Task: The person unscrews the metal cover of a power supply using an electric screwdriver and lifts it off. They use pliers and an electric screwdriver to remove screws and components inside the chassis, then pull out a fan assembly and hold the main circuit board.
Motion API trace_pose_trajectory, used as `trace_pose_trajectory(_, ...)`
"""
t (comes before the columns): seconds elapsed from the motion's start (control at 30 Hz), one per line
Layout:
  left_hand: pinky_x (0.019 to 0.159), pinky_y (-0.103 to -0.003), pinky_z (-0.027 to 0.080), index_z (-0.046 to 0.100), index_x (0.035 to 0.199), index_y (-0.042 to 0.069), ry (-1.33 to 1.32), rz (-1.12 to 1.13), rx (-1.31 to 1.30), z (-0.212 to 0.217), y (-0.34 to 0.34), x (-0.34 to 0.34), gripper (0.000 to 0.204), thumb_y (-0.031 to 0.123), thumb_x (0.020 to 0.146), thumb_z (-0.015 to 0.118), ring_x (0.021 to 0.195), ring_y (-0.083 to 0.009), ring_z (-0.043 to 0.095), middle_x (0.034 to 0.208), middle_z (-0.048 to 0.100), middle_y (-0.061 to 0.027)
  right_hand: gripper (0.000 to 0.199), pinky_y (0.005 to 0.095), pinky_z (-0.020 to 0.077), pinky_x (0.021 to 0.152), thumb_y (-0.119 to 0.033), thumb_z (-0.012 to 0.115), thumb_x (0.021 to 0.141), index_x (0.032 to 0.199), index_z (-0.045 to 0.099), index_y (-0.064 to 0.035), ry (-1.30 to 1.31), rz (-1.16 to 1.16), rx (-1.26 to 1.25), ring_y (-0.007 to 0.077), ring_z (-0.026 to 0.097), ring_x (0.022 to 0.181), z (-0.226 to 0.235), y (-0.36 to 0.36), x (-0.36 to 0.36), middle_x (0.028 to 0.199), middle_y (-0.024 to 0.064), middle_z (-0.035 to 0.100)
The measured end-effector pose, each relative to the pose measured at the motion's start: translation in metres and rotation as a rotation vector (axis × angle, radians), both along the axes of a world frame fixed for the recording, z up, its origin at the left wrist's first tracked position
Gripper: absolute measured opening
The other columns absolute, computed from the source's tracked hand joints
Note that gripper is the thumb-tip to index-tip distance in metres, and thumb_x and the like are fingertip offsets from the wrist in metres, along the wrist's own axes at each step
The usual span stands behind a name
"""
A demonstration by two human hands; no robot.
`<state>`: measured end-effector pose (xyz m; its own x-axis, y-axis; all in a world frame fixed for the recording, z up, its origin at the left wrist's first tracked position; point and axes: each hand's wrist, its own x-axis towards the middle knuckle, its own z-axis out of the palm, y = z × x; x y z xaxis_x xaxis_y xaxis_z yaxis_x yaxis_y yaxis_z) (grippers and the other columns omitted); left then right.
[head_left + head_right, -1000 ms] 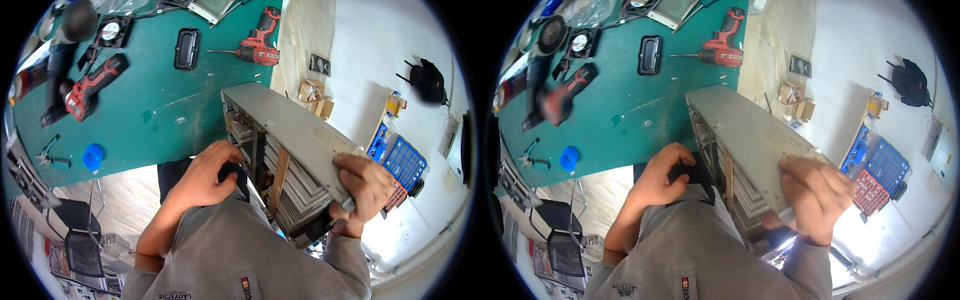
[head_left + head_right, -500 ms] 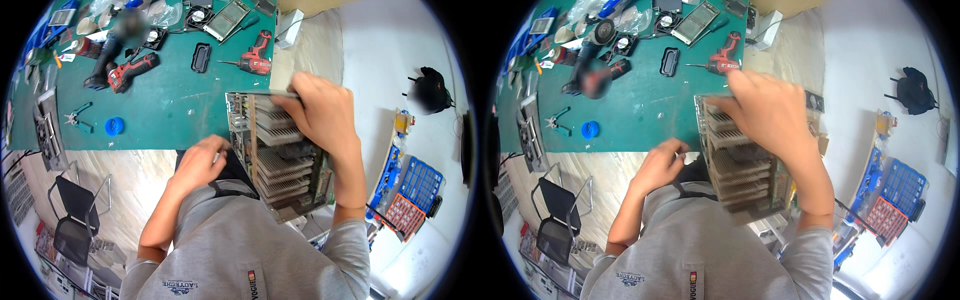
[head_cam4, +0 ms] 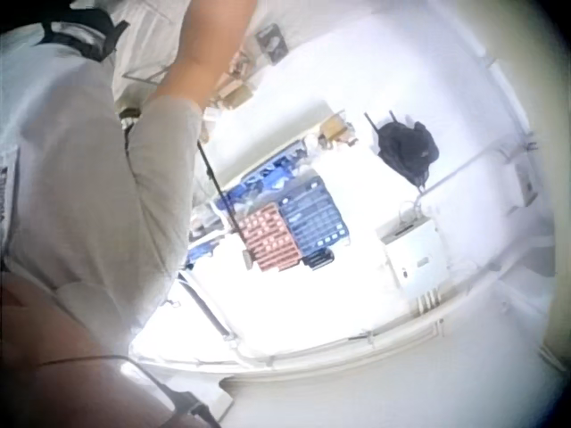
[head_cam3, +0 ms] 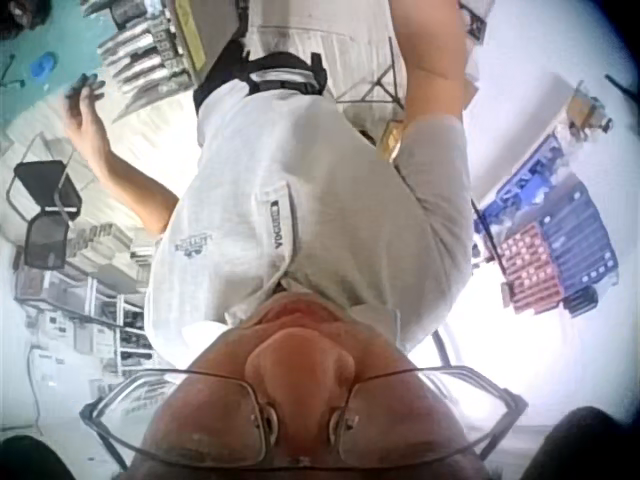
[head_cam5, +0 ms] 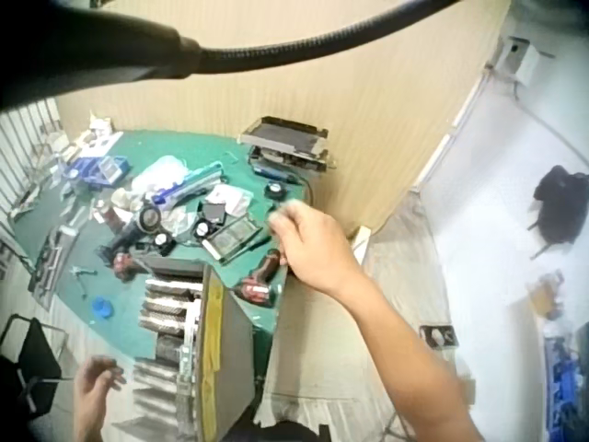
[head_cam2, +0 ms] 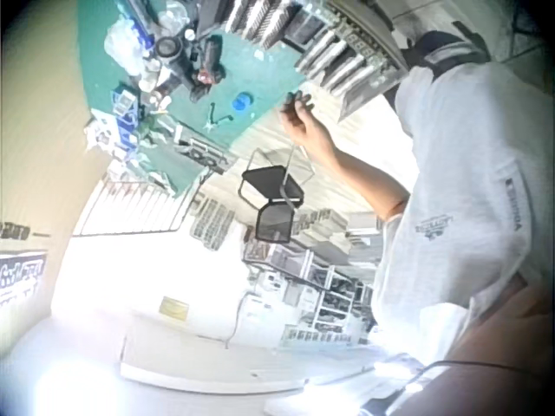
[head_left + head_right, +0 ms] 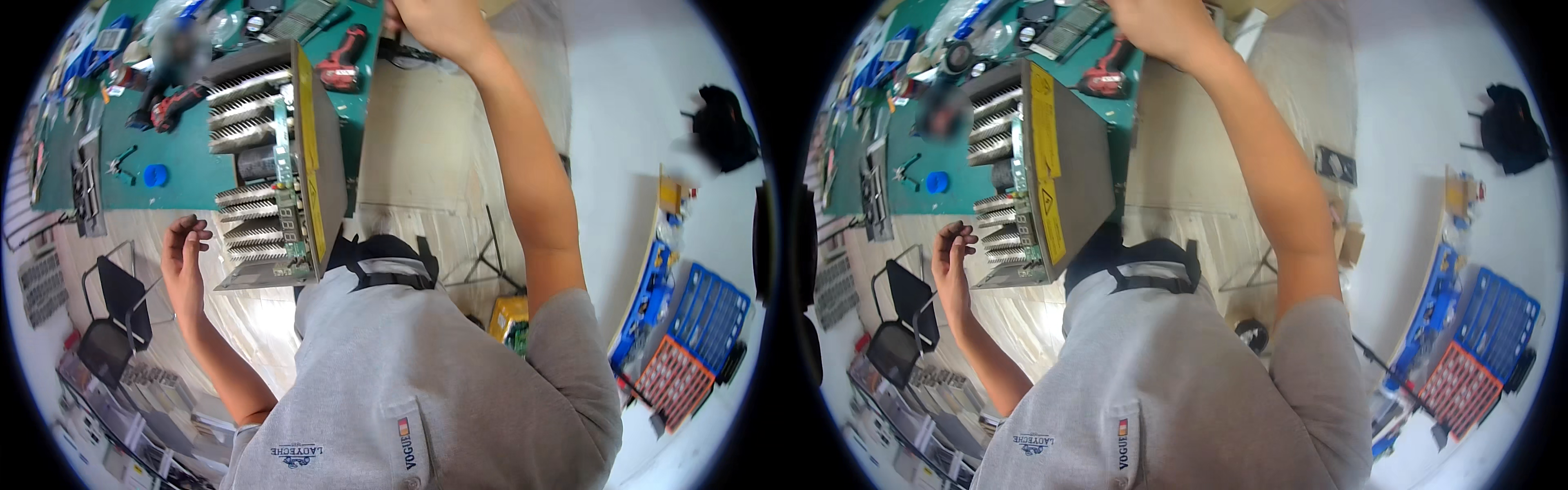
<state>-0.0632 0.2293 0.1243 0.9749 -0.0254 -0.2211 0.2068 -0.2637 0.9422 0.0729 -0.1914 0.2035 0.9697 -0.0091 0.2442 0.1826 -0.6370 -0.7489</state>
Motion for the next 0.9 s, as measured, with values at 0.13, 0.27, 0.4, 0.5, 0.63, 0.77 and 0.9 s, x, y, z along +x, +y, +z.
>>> trace_pose_trajectory(0.13,0.080,-0.027,0.045,0.056,0.117,-0.001,-0.031,0.086,0.071,0.022,-0.002,-0.004,0.023,0.012,0.099,0.051,0.093,-0.0131,0.060,0.108,0.062,-0.0078,0.048,0.0461,0.0484,0.075,-0.049,0.048,0.094,0.092,0.066,-0.0041,0.194,-0.050,-0.173,0.0356,0.065,0.079,-0.070,-0.016,0.032,0.081,0.0171,0.067)
trace_pose_trajectory(0.27,0.080,-0.026,0.045,0.056,0.117,-0.001,-0.068,0.128,0.087,0.027,-0.001,0.017,0.024,0.013,0.099,0.051,0.093,-0.0126,0.060,0.107,0.063,-0.0081,0.030,0.0415,0.0506,0.068,-0.032,0.053,0.096,0.101,0.058,-0.0030,0.232,0.107,-0.429,0.0306,0.066,0.074,-0.150,-0.044,0.052,0.099,0.0159,0.062)
trace_pose_trajectory(0.4,0.079,-0.026,0.045,0.057,0.116,0.000,-0.069,0.111,0.160,0.036,-0.010,0.053,0.023,0.014,0.099,0.052,0.092,-0.0122,0.060,0.106,0.064,-0.0065,0.043,0.0442,0.0469,0.093,-0.012,0.058,0.088,0.130,0.048,-0.0108,0.188,0.377,-0.716,0.0340,0.053,0.117,-0.201,-0.060,0.086,0.142,0.0175,0.041)
trace_pose_trajectory(0.5,0.081,-0.025,0.044,0.056,0.114,-0.001,-0.008,0.049,0.179,0.042,-0.020,0.083,0.022,0.014,0.099,0.052,0.092,-0.0114,0.058,0.103,0.063,-0.0058,0.050,0.0437,0.0355,0.109,-0.008,0.052,0.088,0.137,0.046,-0.0131,-0.081,0.610,-0.908,0.0301,0.044,0.129,-0.248,-0.062,0.127,0.143,0.0147,0.041)
trace_pose_trajectory(0.63,0.086,-0.027,0.044,0.057,0.112,-0.003,0.053,0.043,0.252,0.048,-0.025,0.117,0.023,0.015,0.099,0.053,0.092,-0.0130,0.057,0.102,0.062,-0.0065,0.050,0.0439,0.0342,0.110,-0.011,0.049,0.089,0.138,0.044,-0.0073,-0.286,0.906,-1.050,0.0292,0.047,0.126,-0.304,-0.044,0.175,0.134,0.0150,0.049)
trace_pose_trajectory(0.77,0.086,-0.027,0.045,0.058,0.111,-0.004,0.202,0.137,0.339,0.046,-0.037,0.137,0.022,0.014,0.099,0.053,0.094,-0.0138,0.058,0.103,0.062,-0.0065,0.041,0.0386,0.0458,0.089,-0.012,0.051,0.084,0.123,0.053,-0.0001,-0.350,1.079,-0.757,0.0270,0.058,0.097,-0.334,-0.011,0.202,0.102,0.0112,0.058)
trace_pose_trajectory(0.9,0.088,-0.030,0.046,0.060,0.107,-0.004,0.388,0.055,0.243,0.024,-0.049,0.167,0.022,0.015,0.097,0.055,0.096,-0.0149,0.059,0.102,0.063,-0.0070,0.044,0.0392,0.0471,0.083,-0.012,0.058,0.079,0.123,0.054,-0.0052,-0.090,1.183,-0.642,0.0288,0.059,0.094,-0.324,-0.021,0.208,0.099,0.0116,0.058)
